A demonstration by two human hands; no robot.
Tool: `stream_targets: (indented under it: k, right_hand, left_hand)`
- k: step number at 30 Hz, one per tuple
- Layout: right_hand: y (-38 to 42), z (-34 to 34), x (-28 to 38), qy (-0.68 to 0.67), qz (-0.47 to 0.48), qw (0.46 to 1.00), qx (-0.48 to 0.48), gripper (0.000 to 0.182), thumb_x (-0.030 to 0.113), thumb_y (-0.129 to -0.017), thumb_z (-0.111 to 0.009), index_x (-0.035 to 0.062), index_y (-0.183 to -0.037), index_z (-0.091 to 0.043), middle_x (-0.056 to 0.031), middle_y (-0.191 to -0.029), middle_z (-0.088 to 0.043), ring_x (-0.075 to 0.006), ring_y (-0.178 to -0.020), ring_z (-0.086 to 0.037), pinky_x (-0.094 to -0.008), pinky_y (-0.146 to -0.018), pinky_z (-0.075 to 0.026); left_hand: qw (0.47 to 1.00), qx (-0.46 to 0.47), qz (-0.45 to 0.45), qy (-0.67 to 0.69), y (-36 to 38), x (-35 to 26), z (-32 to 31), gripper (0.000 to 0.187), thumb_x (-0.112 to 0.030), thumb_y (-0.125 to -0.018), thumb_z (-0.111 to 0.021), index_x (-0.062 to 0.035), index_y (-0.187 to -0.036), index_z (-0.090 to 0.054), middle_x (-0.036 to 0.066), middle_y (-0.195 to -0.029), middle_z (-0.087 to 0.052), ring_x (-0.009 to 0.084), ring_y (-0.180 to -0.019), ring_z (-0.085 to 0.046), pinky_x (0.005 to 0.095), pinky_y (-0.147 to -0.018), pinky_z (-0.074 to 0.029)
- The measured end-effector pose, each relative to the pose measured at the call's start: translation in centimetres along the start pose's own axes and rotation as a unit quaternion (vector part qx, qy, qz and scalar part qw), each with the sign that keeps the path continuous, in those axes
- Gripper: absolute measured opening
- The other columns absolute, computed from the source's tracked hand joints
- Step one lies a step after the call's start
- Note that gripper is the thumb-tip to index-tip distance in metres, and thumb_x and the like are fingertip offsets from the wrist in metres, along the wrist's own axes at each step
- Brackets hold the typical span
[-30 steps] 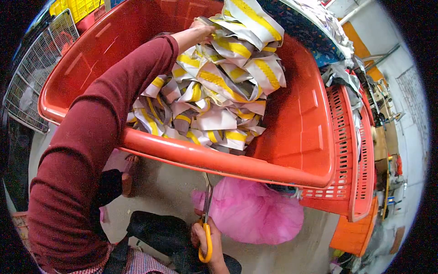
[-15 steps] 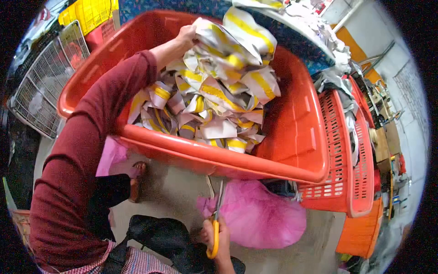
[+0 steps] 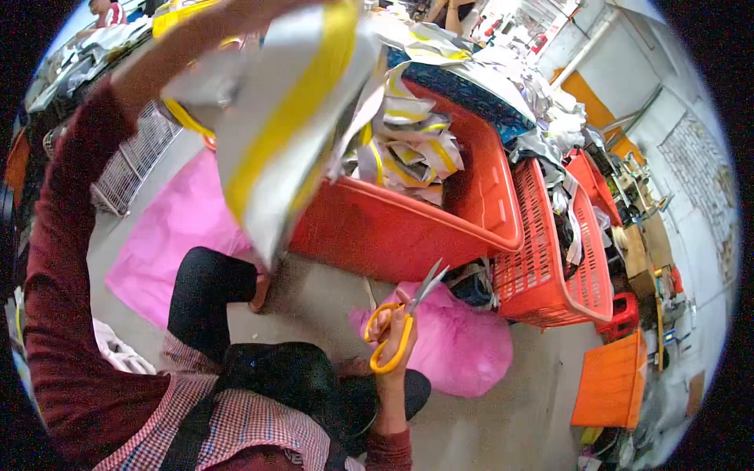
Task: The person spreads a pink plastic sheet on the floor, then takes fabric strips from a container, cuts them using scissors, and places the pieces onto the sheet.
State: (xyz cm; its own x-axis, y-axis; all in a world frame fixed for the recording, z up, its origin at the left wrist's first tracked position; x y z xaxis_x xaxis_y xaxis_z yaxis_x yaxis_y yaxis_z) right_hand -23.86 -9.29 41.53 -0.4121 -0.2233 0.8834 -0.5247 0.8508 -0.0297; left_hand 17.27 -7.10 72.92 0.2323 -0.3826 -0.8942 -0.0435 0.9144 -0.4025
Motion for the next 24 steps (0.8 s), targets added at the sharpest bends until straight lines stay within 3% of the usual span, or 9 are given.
stream_targets:
  k: [1,2,4,5,7,10,13,16,24]
  right_hand:
    - [0.2,0.0,0.3,0.008,0.006,1.0,0.016,0.039,0.024,-0.099,-0.045,0.0014,-0.13,-0.04,-0.0002,-0.069,-0.043,-0.0084,-0.055,-0.042,-0.022,-0.046,-0.034]
    - [0.3,-0.2,0.7,0.016,0.011,0.999,0.033,0.039,0.024,-0.098,-0.046,0.0015,-0.13,-0.041,0.0,-0.07,-0.043,-0.0079,-0.054,-0.041,-0.0218,-0.046,-0.034]
    - [0.6,-1.7,2.5,0.04,0.022,0.997,0.063,0.037,0.021,-0.097,-0.049,0.0026,-0.129,-0.043,0.0004,-0.07,-0.044,-0.0071,-0.054,-0.04,-0.0211,-0.046,-0.034]
    - [0.7,-2.7,3.5,0.063,0.039,0.993,0.091,0.036,0.018,-0.095,-0.052,0.0037,-0.127,-0.045,0.0007,-0.07,-0.044,-0.0063,-0.053,-0.04,-0.0204,-0.046,-0.033]
    - [0.9,-4.5,4.4,0.084,0.001,0.989,0.121,0.035,0.013,-0.092,-0.055,0.0047,-0.126,-0.047,0.0012,-0.071,-0.045,-0.0054,-0.053,-0.039,-0.0198,-0.046,-0.033]
    - [1.0,-6.8,3.4,0.156,-0.055,0.971,0.174,0.036,0.002,-0.086,-0.061,0.0079,-0.12,-0.052,0.0032,-0.072,-0.045,-0.0027,-0.053,-0.041,-0.0181,-0.045,-0.034]
    - [0.0,-8.8,1.2,0.235,-0.054,0.951,0.195,0.035,0.005,-0.087,-0.062,0.0091,-0.12,-0.052,0.0045,-0.072,-0.045,-0.0019,-0.052,-0.04,-0.0176,-0.043,-0.033]
    - [-0.2,-10.1,-0.2,0.215,-0.094,0.949,0.21,0.033,0.01,-0.088,-0.063,0.0099,-0.119,-0.053,0.0057,-0.072,-0.044,-0.0015,-0.051,-0.039,-0.0172,-0.042,-0.031]
    - [1.6,-8.9,-0.2,0.303,-0.031,0.901,0.311,0.036,0.017,-0.091,-0.061,0.0089,-0.125,-0.05,0.0074,-0.074,-0.04,-0.0012,-0.06,-0.037,-0.0164,-0.051,-0.031]
  left_hand:
    - [0.973,-0.1,-0.013,-0.208,5.4,1.9,-2.7,0.019,-0.018,-0.092,-0.053,-0.0066,-0.099,-0.066,0.001,-0.098,-0.065,0.0137,-0.087,-0.062,0.0285,-0.081,-0.051]
    - [0.921,-0.062,0.046,-0.381,9.3,0.3,-7.1,0.018,-0.019,-0.092,-0.056,-0.0039,-0.098,-0.065,0.001,-0.094,-0.063,0.0114,-0.086,-0.06,0.0272,-0.078,-0.05]
    - [0.932,0.034,-0.079,-0.353,15.6,5.0,-10.7,0.015,-0.019,-0.09,-0.061,-0.004,-0.091,-0.062,-0.003,-0.081,-0.053,0.0063,-0.075,-0.051,0.0248,-0.064,-0.044]
    - [0.959,0.001,0.11,-0.261,19.2,6.0,-13.8,0.016,-0.019,-0.089,-0.063,-0.0026,-0.089,-0.061,-0.002,-0.079,-0.053,0.0058,-0.073,-0.049,0.0249,-0.063,-0.043]
    - [0.978,-0.015,0.058,-0.202,24.0,9.9,-17.2,0.016,-0.015,-0.089,-0.062,0.0002,-0.088,-0.06,-0.001,-0.075,-0.052,0.0062,-0.074,-0.048,0.0259,-0.063,-0.043]
    - [0.98,-0.123,0.132,-0.09,28.1,13.8,-19.6,0.022,-0.019,-0.087,-0.063,0.0022,-0.087,-0.059,0.003,-0.066,-0.053,0.0098,-0.064,-0.051,0.0256,-0.06,-0.043]
    - [0.936,-0.166,0.24,-0.195,29.6,14.1,-19.3,0.022,-0.021,-0.089,-0.061,0.0008,-0.089,-0.062,0.005,-0.06,-0.054,0.0104,-0.06,-0.053,0.0262,-0.059,-0.044]
    - [0.949,-0.172,0.153,-0.216,30.4,16.4,-18.7,0.023,-0.022,-0.091,-0.057,-0.0002,-0.089,-0.063,0.008,-0.06,-0.057,0.0143,-0.061,-0.057,0.03,-0.059,-0.045]
    - [0.919,-0.167,0.262,-0.243,32.1,14.6,-17.3,0.03,-0.029,-0.088,-0.056,-0.0007,-0.094,-0.064,0.014,-0.073,-0.062,0.0274,-0.07,-0.062,0.036,-0.068,-0.048]
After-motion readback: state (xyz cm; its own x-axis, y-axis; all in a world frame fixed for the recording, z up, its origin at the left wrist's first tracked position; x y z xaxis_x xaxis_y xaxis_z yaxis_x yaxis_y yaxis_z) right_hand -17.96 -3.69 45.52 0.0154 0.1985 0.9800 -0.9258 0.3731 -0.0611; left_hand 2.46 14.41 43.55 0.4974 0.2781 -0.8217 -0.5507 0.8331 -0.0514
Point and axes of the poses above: each hand's wrist, its own y-axis away from the middle knuckle, its own z-axis out of the back of the hand, x = y × z, the point moved 2 cm from there along -y, towards the middle knuckle
